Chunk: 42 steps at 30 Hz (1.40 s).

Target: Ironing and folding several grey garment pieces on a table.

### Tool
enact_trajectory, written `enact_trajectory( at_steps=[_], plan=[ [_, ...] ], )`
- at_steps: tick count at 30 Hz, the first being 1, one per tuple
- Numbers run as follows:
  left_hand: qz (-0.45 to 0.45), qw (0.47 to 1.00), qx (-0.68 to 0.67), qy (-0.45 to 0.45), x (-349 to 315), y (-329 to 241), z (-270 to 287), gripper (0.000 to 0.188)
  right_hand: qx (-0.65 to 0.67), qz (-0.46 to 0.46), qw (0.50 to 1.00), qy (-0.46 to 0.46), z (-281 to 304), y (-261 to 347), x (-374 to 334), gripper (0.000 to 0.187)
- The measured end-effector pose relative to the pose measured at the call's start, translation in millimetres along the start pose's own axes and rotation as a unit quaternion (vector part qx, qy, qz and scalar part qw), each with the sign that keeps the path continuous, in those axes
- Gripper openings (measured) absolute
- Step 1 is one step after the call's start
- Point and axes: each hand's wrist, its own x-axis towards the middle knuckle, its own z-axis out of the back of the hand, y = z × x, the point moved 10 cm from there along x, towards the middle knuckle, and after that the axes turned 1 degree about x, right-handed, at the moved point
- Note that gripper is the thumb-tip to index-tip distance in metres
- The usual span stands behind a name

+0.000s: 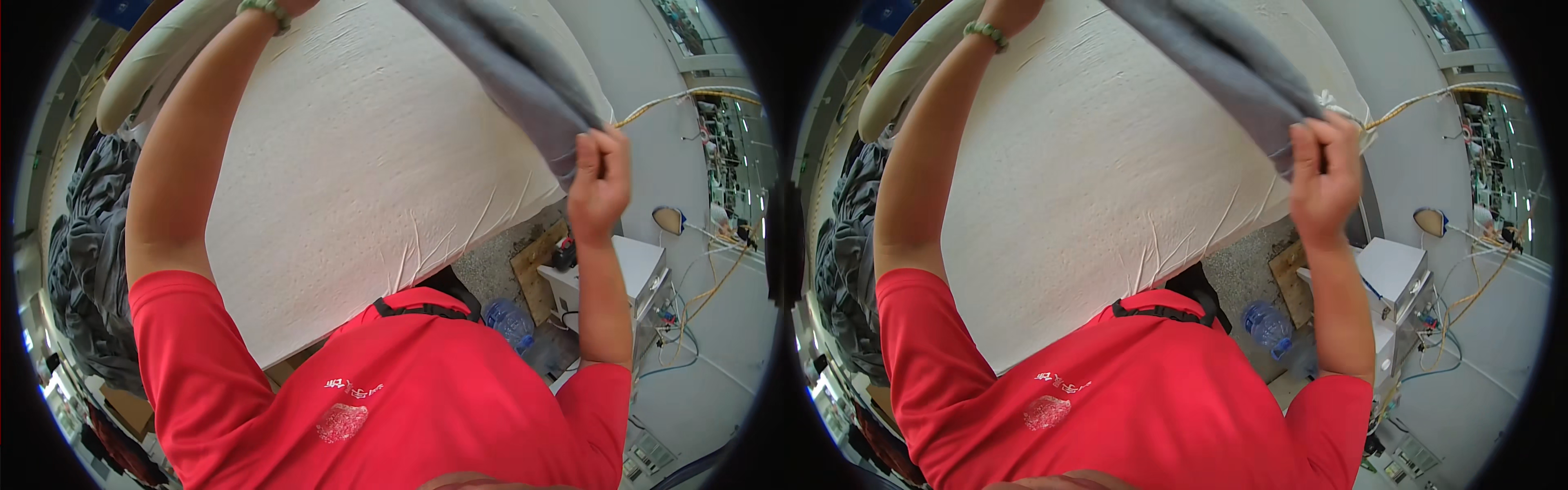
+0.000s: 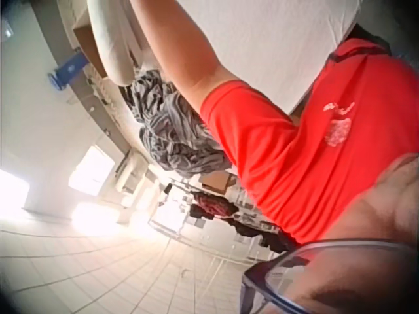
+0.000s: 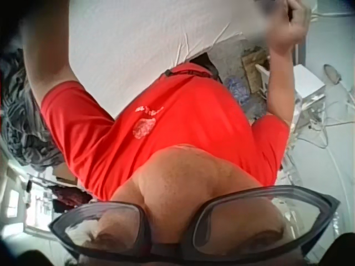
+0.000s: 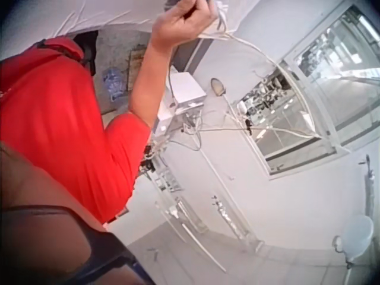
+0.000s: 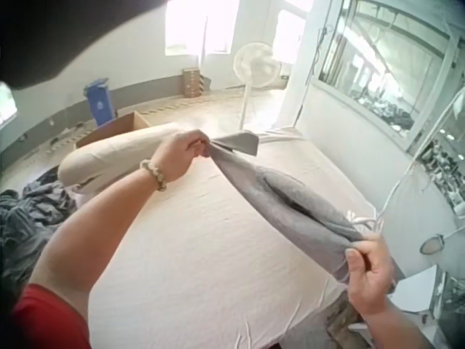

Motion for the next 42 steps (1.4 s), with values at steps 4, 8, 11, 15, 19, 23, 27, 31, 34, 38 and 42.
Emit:
enact_trajectory(
  at_steps=[4, 8, 11, 15, 19, 23, 27, 31, 34, 38, 42],
  plan=[
    [-0.068, 0.997, 0.014, -0.023, -67, 51, -4, 0.018, 0.041, 0.023, 0.993, 0.112, -62, 34, -70, 0.017],
    [0.017, 0.996, 0.084, -0.009, -171, 98, -14, 0.018, 0.125, 0.063, 0.959, 0.245, -138, 77, -158, 0.024],
    [0.115, 0.985, 0.127, 0.030, -248, 146, -33, 0.025, 0.183, 0.080, 0.932, 0.301, -194, 104, -213, 0.022],
    [0.056, 0.956, 0.285, 0.036, -296, 127, -58, 0.031, 0.143, 0.148, 0.878, 0.431, -246, 135, -257, 0.012],
    [0.017, 0.990, 0.132, 0.035, -276, -13, -113, 0.039, 0.023, 0.236, 0.830, 0.506, -266, 149, -272, 0.012],
    [0.039, 0.971, 0.129, 0.197, -275, -102, -217, 0.047, -0.011, 0.306, 0.810, 0.500, -275, 162, -290, 0.014],
    [0.106, 0.946, 0.182, 0.245, -301, -38, -259, 0.035, 0.085, 0.346, 0.804, 0.476, -240, 159, -291, 0.018],
    [0.169, 0.979, -0.108, 0.023, -330, -52, -134, 0.026, 0.240, 0.214, 0.825, 0.465, -183, 103, -221, 0.018],
    [0.353, 0.866, -0.226, -0.272, -473, 0, -37, 0.020, 0.265, 0.052, 0.898, 0.348, -164, -2, -178, 0.018],
    [0.499, 0.449, -0.307, -0.675, -683, -24, -37, 0.021, 0.188, -0.202, 0.909, 0.312, -177, -148, -176, 0.021],
    [0.595, 0.497, -0.405, -0.485, -592, -93, -237, 0.034, 0.135, -0.179, 0.908, 0.355, -195, -191, -180, 0.026]
  ],
)
